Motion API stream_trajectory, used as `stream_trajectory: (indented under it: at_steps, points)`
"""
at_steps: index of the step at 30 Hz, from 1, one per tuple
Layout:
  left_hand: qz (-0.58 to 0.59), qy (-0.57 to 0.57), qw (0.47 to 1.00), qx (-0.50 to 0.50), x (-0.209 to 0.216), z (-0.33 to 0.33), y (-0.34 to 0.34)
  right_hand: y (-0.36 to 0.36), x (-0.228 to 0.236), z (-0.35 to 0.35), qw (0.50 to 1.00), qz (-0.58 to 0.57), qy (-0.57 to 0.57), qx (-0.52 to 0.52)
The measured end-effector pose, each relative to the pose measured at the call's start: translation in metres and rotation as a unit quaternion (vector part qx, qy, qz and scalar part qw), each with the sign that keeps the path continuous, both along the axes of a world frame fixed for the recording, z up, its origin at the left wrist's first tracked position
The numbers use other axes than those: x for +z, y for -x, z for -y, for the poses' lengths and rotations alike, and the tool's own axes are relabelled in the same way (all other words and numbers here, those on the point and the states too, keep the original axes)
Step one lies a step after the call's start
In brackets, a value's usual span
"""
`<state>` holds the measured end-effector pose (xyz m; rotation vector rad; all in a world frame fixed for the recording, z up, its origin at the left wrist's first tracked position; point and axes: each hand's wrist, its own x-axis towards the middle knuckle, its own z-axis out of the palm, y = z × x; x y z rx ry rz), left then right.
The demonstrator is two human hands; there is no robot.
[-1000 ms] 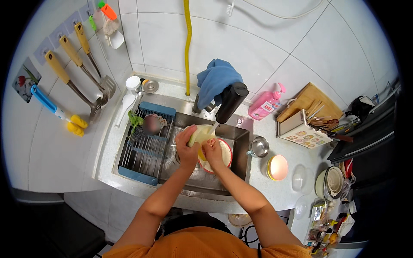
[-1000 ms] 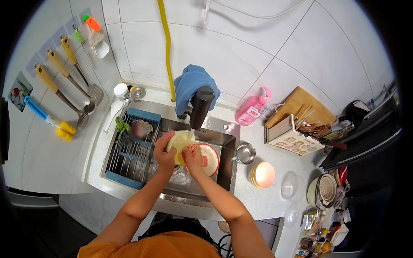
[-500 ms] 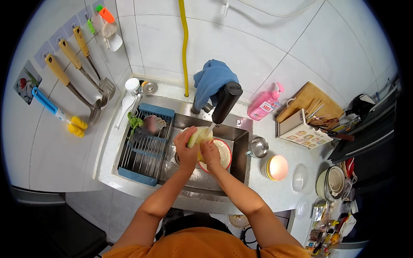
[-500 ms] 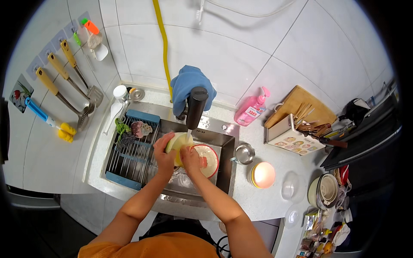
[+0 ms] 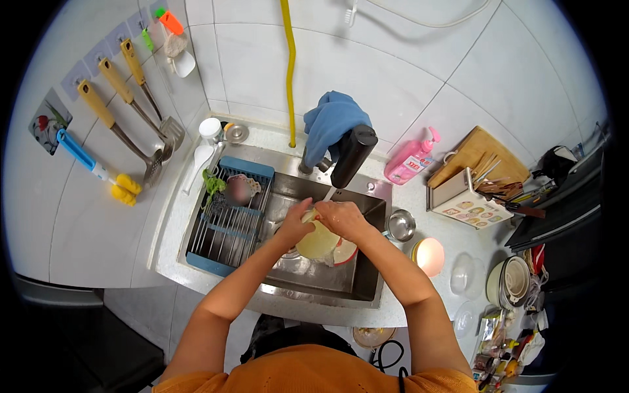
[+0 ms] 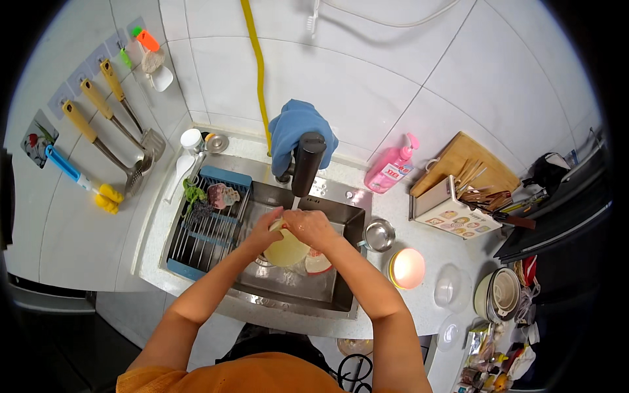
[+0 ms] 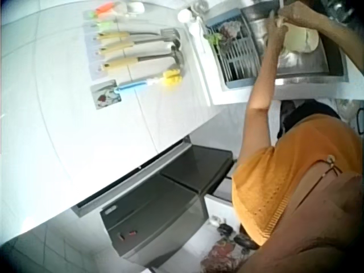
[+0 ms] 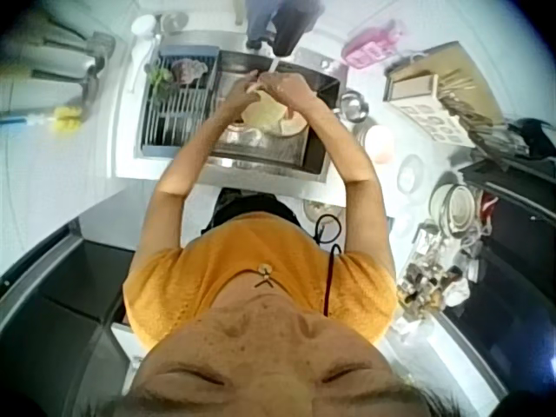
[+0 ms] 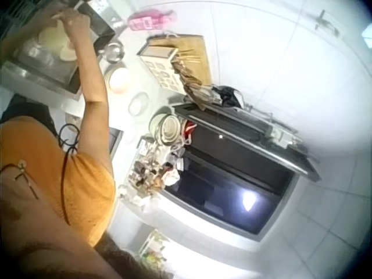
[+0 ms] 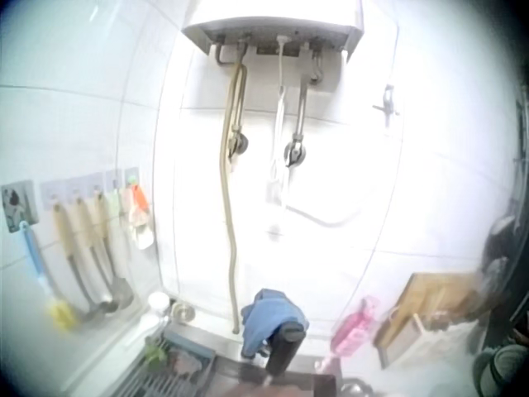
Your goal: The person washes several bowls and a plate in a kitchen sink using a yellow sponge and water, then places the items into a drying rack or a drawer.
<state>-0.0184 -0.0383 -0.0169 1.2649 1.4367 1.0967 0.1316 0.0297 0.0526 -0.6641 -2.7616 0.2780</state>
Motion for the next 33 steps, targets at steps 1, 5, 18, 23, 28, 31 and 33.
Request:
stream_trajectory:
  at_steps: [1, 5, 18, 23, 28, 31, 33]
  points:
    - [0.042, -0.016, 0.998, 0.036, 0.002, 0.000, -0.003, 0.000, 0.002, 0.000, 1.000, 0.007, -0.005, -0.027]
    - [0.249, -0.065, 0.959, 0.114, 0.020, -0.005, -0.018, -0.004, -0.018, -0.009, 0.992, -0.050, -0.026, -0.110]
    - [-0.058, -0.234, 0.929, 0.282, 0.041, 0.003, -0.032, 0.044, -0.090, 0.056, 0.513, -0.535, 0.551, -0.383]
    - [-0.050, -0.264, 0.925, 0.270, 0.036, -0.002, -0.020, 0.034, -0.084, 0.047, 0.589, -0.427, 0.577, -0.371]
    - [0.242, -0.127, 0.944, 0.183, 0.030, -0.007, -0.005, 0.017, -0.058, 0.016, 0.883, -0.209, 0.215, -0.362]
    - [0.376, 0.013, 0.916, 0.140, 0.036, -0.004, -0.003, 0.017, -0.045, 0.004, 0.951, -0.120, 0.074, -0.275]
    - [0.391, 0.052, 0.911, 0.122, 0.037, -0.001, -0.004, 0.014, -0.033, -0.004, 0.985, -0.075, -0.017, -0.157]
